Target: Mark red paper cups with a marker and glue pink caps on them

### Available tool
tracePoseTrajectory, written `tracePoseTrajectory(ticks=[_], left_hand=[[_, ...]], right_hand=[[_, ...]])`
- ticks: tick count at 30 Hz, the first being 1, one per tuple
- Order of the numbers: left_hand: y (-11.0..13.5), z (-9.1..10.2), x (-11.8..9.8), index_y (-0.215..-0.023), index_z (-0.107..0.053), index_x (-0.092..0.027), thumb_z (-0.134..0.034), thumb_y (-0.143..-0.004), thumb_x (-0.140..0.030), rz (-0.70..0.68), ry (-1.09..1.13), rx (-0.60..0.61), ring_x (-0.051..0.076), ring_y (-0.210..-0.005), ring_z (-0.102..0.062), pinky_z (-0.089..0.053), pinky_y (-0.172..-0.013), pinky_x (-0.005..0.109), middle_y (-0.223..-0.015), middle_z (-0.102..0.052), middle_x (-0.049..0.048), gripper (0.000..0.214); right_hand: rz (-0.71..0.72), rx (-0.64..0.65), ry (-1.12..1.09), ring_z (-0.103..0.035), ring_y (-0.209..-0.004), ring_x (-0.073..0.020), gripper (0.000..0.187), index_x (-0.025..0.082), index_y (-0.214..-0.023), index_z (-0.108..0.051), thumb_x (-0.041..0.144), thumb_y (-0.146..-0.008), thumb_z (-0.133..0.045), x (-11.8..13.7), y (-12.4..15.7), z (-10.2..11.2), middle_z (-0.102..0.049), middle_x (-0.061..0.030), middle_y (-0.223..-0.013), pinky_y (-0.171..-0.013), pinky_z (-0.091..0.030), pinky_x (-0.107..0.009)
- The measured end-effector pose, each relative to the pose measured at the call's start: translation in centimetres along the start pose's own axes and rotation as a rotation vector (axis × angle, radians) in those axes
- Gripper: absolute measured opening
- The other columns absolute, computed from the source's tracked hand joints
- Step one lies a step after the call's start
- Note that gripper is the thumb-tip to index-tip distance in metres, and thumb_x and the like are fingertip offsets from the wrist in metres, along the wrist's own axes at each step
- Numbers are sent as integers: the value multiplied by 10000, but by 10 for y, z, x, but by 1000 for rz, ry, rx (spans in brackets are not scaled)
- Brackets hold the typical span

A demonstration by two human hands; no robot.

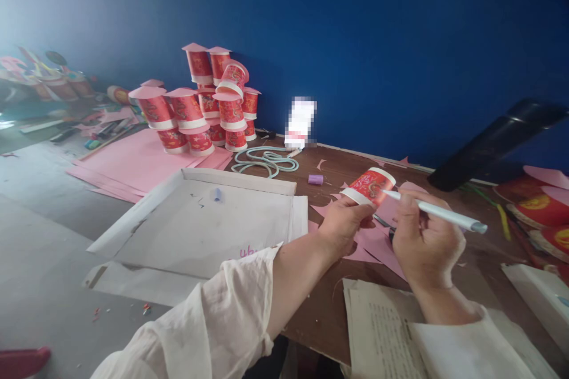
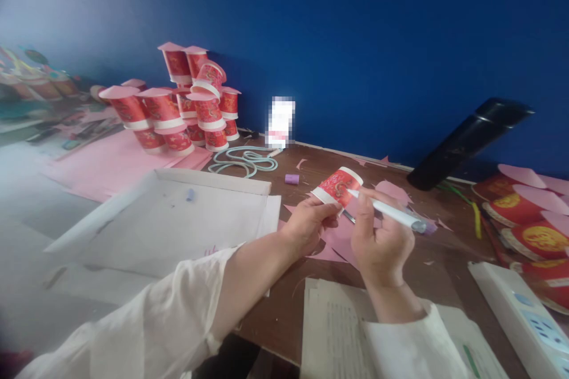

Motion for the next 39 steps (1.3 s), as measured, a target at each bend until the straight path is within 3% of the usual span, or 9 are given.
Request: tracePoseTrajectory(ticks=[5, 15, 23, 29, 35, 39], left_hand=[[-2, 1, 2, -768, -659, -119, -778, -614, -181, 9, 23, -3, 80, -576, -442, -390, -610, 264, -678, -558, 5, 205], [-3, 1, 0, -745, -633, -99, -741, -606, -131, 27, 96, 26, 77, -558, -463, -383, -591, 261, -687, -569, 17, 179], [-3, 2, 1, -717, -610, -123, -765, -589, -159, 43, 122, 22, 86, -552, -459, -394, -584, 259, -630, -547, 4, 205], [-5, 3, 2, -752, -619, -123, -754, -601, -145, 46, 112, 6, 83, -549, -447, -388, -568, 257, -641, -540, 3, 203], [-1, 0, -1, -744, -626, -110, -709, -616, -106, 65, 88, 8, 79, -540, -452, -383, -548, 244, -648, -549, 9, 153], [1, -1, -3, -741, -625, -106, -708, -628, -86, 71, 80, 2, 83, -545, -452, -395, -567, 259, -657, -552, 15, 142]], right_hand=[[-26, -10, 11, -692, -827, -230, 309, 197, -1024, -718, 408, -960, -501, 2, -1, 1, -752, -91, -952, -748, -516, -366], [-45, -43, 24, -662, -703, -187, 331, 151, -985, -723, 398, -952, -505, 4, -2, 1, -748, -103, -911, -712, -507, -342], [-45, -55, 22, -681, -728, -231, 289, 174, -924, -713, 400, -934, -534, -1, -3, 1, -738, -115, -860, -684, -504, -367], [-3, -112, -54, -690, -948, -254, 300, 142, -1015, -713, 358, -961, -513, 4, -4, 2, -736, -143, -1014, -833, -528, -403], [-5, -66, -19, -664, -764, -203, 308, 181, -1033, -720, 390, -957, -508, -2, -4, 0, -745, -99, -997, -725, -509, -366], [-12, -43, -8, -658, -754, -204, 305, 193, -1029, -723, 392, -957, -503, -3, -5, 0, -743, -96, -995, -716, -495, -360]])
Point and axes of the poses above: each hand's wrist, its own y-axis away from the middle knuckle, its own z-axis out of the back of the hand, x = y × z, the point moved 1 cm from there along -y, towards the middle knuckle
